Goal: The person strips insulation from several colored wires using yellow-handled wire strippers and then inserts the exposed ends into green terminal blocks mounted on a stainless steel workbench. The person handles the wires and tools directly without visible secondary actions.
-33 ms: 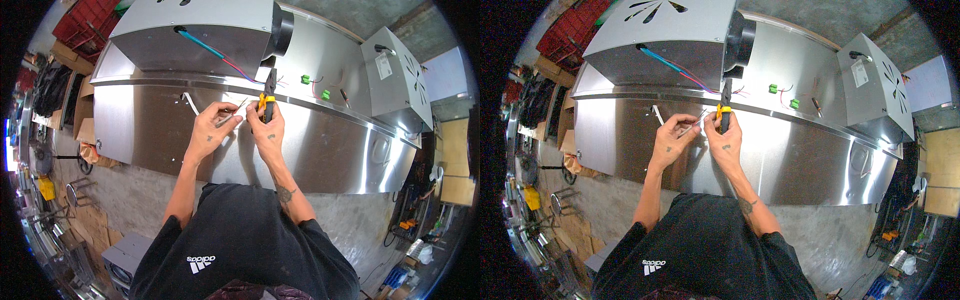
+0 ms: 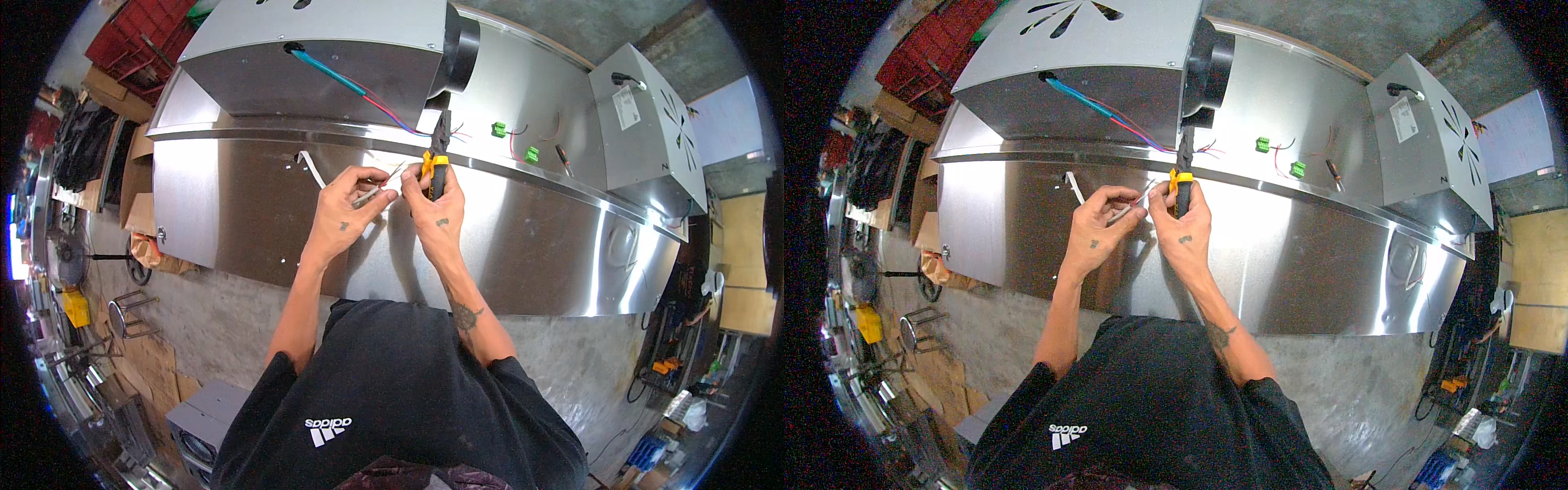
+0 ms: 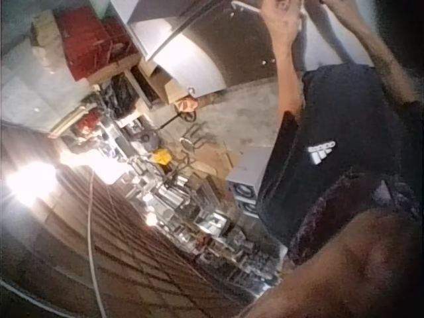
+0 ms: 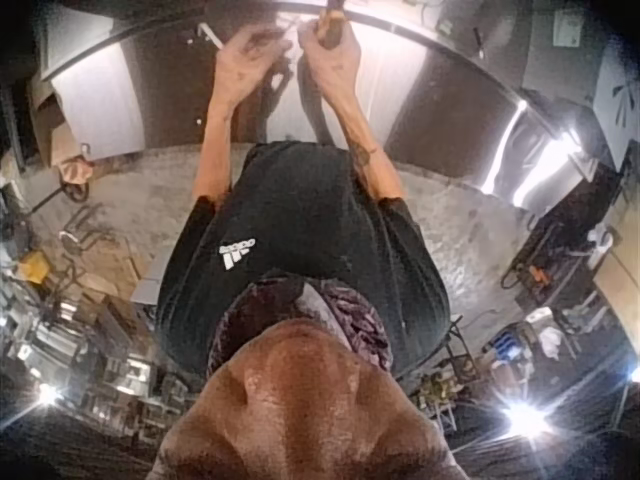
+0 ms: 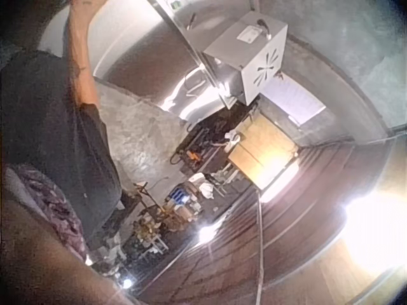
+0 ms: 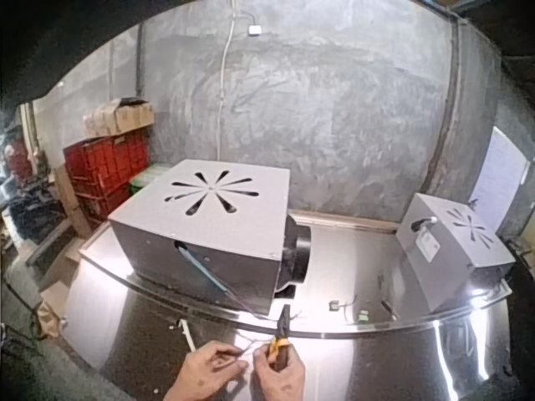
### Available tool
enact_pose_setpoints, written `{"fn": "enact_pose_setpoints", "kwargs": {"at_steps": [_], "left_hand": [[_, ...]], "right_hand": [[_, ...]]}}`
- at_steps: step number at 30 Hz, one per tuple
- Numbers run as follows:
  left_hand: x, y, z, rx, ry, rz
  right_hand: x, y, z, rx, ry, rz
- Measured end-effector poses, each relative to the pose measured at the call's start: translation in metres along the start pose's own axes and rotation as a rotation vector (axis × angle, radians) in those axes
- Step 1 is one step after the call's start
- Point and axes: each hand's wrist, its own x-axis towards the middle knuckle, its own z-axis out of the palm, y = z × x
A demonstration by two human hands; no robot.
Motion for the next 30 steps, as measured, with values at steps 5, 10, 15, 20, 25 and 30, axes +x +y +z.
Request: {"fn": "enact_pose_setpoints", "kwargs": {"at_steps": [5, 10, 15, 20, 25, 30], "left_hand": [[0.009, 0.005, -0.002, -0.153, 0.067, -0.143], [0.010, 0.006, -0.010, -0.241, 0.046, -0.223], [0.010, 0.004, -0.007, -0.256, 0.077, -0.154], [0.011, 0.004, -0.005, -0.107, 0.016, -0.125], [0.008, -0.004, -0.004, 0.040, 0.021, -0.087], [0.005, 0.005, 0.001, 0.038, 0.063, -0.126]], "right_hand": [[0.010, -0.001, 0.007, -0.021, 0.045, -0.072], [0.018, 0.001, 0.006, -0.027, 0.032, -0.046], [0.019, 0.004, 0.009, -0.036, -0.006, -0.021], [0.009, 0.011, 0.010, -0.012, 0.001, 0.006], [0.000, 0.010, 0.005, -0.044, 0.007, 0.004], [-0.019, 0.013, -0.016, -0.078, -0.144, 0.232]]}}
